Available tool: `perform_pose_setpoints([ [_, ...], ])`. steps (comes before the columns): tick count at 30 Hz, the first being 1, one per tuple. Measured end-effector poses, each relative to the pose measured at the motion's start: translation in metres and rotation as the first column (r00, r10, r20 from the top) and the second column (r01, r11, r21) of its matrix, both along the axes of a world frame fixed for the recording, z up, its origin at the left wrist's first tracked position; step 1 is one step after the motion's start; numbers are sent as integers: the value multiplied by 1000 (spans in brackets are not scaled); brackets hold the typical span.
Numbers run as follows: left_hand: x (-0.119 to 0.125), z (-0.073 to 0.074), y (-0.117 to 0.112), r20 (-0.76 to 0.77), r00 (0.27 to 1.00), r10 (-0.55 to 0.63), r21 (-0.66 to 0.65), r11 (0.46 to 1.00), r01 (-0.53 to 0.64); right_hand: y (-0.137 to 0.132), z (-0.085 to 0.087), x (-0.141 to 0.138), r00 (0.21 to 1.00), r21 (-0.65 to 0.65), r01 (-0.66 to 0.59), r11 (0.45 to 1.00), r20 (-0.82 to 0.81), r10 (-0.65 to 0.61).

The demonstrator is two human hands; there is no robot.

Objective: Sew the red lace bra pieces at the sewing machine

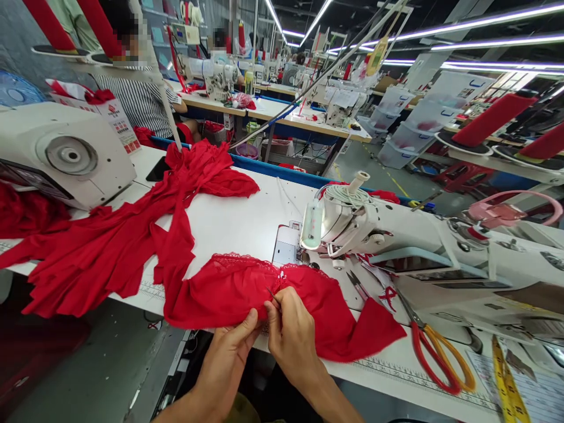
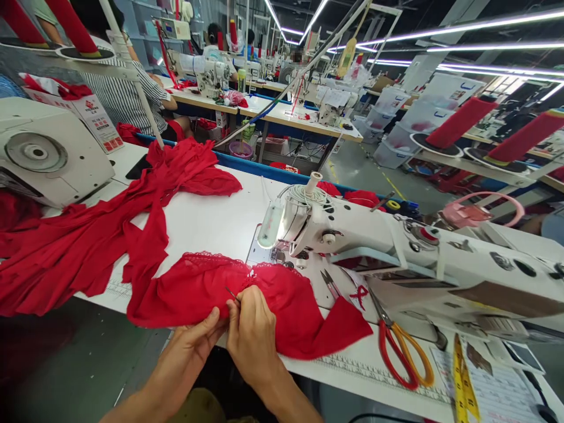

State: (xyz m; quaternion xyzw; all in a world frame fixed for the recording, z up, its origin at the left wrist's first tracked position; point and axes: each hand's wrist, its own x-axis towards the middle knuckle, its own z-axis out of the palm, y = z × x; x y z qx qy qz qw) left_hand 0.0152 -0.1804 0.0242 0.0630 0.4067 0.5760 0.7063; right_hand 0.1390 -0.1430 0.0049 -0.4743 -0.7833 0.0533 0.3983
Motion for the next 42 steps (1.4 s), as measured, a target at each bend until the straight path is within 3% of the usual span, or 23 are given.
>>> perform_pose_setpoints([
  [5, 0, -1, 0, -9, 1000, -2, 5, 1000, 2, -3, 6, -5, 999, 109, 33, 993, 22, -35],
  [9, -2, -5, -1, -50, 997, -56, 29, 998, 58, -8, 11, -11, 997, 114, -37, 993, 69, 29],
  [11, -2, -5, 0, -47, 998, -32, 22, 999, 33, -6, 9, -11, 999, 44, -49, 998, -1, 49],
  [13, -2, -2, 1, -31, 999, 4, 8, 1000, -4, -1, 6, -8, 982, -117, -80, 990, -179, 58],
  [16, 0, 1, 3, -30, 1000, -8, 24, 1000, 9, 4, 3, -2, 908, -347, -212, 914, -417, 53],
  [18, 0, 3, 4, -53, 998, -32, 67, 997, 36, 4, 3, 1, 887, -395, -257, 882, -458, 54],
  [26, 1, 6, 5, -273, 956, -110, 147, 977, 155, 5, 11, -2, 910, -354, -240, 904, -405, 83],
  [32, -3, 5, 9, -296, 933, -204, 138, 957, 253, 10, 22, -5, 866, -347, -300, 889, -490, 101],
  [37, -7, -1, 13, -298, 935, -194, 72, 972, 224, -6, 38, 20, 884, -272, -390, 879, -378, 275],
  [39, -9, -2, 14, -262, 951, -166, 25, 984, 179, -2, 39, 43, 958, -263, -238, 935, -219, 183],
  [40, -9, -2, 14, -242, 959, -150, 2, 988, 155, 3, 39, 58, 996, -250, -69, 966, -63, 55],
  [41, -9, -1, 14, -223, 966, -135, -13, 991, 135, 9, 37, 74, 986, -197, 133, 971, 130, -109],
  [42, -9, 0, 14, -207, 971, -124, -21, 992, 122, 16, 35, 90, 893, -131, 328, 936, 367, -261],
])
